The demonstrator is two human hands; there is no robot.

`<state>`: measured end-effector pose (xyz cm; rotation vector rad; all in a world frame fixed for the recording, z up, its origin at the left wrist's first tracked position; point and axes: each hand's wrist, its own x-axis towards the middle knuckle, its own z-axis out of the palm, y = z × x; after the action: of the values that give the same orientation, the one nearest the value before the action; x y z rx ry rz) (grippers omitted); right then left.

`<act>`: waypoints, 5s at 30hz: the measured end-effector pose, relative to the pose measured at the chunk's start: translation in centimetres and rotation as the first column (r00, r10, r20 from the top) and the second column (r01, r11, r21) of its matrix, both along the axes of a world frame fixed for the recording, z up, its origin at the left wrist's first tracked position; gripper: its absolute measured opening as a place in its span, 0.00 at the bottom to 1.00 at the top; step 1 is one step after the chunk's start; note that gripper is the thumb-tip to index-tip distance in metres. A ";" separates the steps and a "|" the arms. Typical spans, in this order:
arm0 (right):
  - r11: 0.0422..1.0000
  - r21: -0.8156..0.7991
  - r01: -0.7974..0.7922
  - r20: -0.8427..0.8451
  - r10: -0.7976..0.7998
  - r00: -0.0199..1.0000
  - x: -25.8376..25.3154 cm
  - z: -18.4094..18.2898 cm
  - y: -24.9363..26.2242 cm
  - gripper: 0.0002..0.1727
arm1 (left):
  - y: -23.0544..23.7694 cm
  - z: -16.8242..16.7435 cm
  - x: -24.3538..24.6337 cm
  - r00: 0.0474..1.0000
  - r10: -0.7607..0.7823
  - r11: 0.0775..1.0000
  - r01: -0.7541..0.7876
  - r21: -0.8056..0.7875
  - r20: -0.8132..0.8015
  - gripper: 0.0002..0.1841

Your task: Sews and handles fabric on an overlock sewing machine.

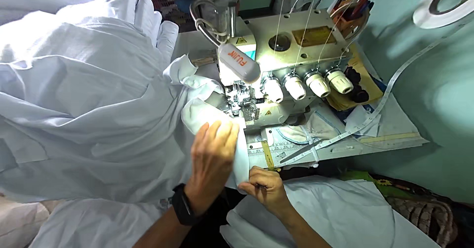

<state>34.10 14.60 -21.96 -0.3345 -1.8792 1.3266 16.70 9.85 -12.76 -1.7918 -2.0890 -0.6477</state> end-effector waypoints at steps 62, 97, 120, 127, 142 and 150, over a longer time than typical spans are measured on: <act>0.334 -0.942 0.020 0.175 0.442 0.880 2.6 3.6 -4.7 0.06 | -6.8 -3.8 -2.6 0.195 0.042 0.653 0.737 -0.174 0.980 0.29; 0.586 -0.810 0.022 0.174 0.204 0.963 0.3 5.0 -2.9 0.06 | -8.6 -1.6 -3.2 0.412 0.125 0.725 0.583 -0.366 0.902 0.06; 0.888 -0.434 0.155 0.043 -0.151 0.988 -5.4 4.3 1.1 0.08 | 1.7 3.3 -6.1 0.862 -0.257 0.961 0.275 0.023 0.436 0.09; 0.783 -0.591 0.196 -0.024 -0.260 0.965 -5.8 4.6 0.1 0.10 | 3.5 2.6 -5.4 0.911 -0.292 0.951 0.308 -0.011 0.291 0.04; 0.937 -0.096 0.335 -0.040 -0.340 0.940 -6.7 5.6 1.9 0.02 | 1.0 -0.4 -4.0 0.956 -0.165 0.985 0.171 -0.004 0.241 0.17; 0.868 0.223 0.444 -0.035 -0.448 0.893 -8.4 5.2 4.1 0.07 | 5.1 0.9 -8.6 0.920 -0.146 0.984 0.173 -0.042 0.364 0.16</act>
<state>25.74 18.74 -16.77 -0.6218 -1.8018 0.7919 8.13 14.90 -11.89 -2.0275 -2.2311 -1.0253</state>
